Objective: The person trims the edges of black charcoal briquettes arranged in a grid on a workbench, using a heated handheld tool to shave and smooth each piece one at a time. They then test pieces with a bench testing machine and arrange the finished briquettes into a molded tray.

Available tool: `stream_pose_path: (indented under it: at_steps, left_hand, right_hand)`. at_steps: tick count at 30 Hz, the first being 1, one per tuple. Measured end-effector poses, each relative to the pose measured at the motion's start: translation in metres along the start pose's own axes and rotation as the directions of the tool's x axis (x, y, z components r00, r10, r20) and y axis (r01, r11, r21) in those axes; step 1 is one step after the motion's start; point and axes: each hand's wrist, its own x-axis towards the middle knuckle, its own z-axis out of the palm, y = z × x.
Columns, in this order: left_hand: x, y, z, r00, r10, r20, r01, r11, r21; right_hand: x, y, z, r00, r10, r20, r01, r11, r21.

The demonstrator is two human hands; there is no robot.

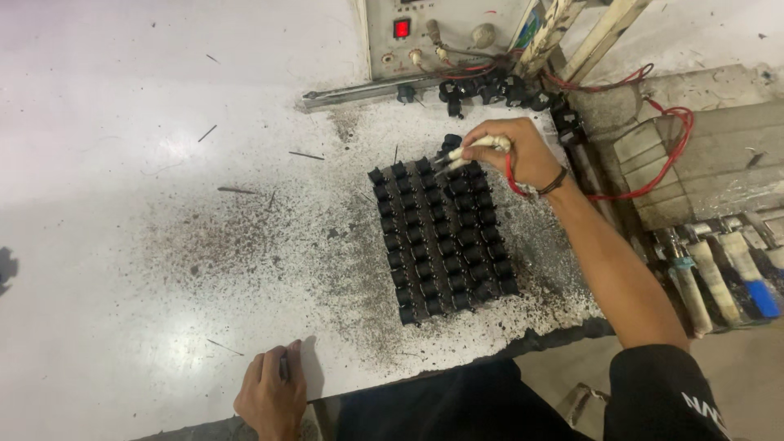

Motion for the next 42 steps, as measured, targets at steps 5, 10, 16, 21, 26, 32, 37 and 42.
stream_pose_path:
  at_steps: [5, 10, 16, 21, 26, 32, 37, 42]
  left_hand:
    - [0.003, 0.002, -0.002, 1.000, 0.008, -0.021, -0.008, 1.000, -0.018]
    - [0.011, 0.009, -0.005, 0.996, -0.005, -0.084, -0.001, 0.997, -0.072]
    - [0.007, 0.008, -0.011, 1.000, 0.018, -0.023, -0.018, 0.999, -0.033]
    - [0.007, 0.010, -0.012, 0.999, 0.009, -0.040, -0.011, 0.998, -0.054]
    - [0.012, 0.012, -0.016, 1.000, 0.014, -0.017, -0.015, 0.998, -0.067]
    - [0.010, 0.007, -0.016, 1.000, 0.021, 0.020, -0.020, 1.000, -0.024]
    - [0.009, 0.006, -0.014, 0.998, 0.041, -0.038, -0.042, 0.998, -0.042]
    - [0.012, 0.012, -0.018, 0.999, 0.028, -0.017, -0.029, 0.999, -0.019]
  right_hand:
    - [0.016, 0.005, 0.010, 1.000, -0.006, -0.012, 0.006, 1.000, 0.010]
    - [0.020, 0.004, 0.021, 0.996, -0.086, -0.008, 0.086, 0.989, 0.123]
    - [0.011, -0.005, 0.015, 0.999, -0.052, -0.018, 0.051, 0.998, -0.047]
    - [0.013, -0.014, 0.026, 0.999, 0.007, -0.040, -0.008, 0.999, -0.036]
    - [0.034, -0.014, 0.047, 1.000, 0.001, -0.029, 0.001, 0.998, 0.064]
    - [0.027, -0.013, 0.047, 0.999, 0.040, -0.002, -0.040, 0.998, 0.049]
    - [0.006, -0.010, 0.041, 0.991, -0.123, -0.047, 0.125, 0.992, 0.022]
    - [0.000, 0.000, 0.053, 0.995, 0.095, -0.009, -0.093, 0.987, 0.130]
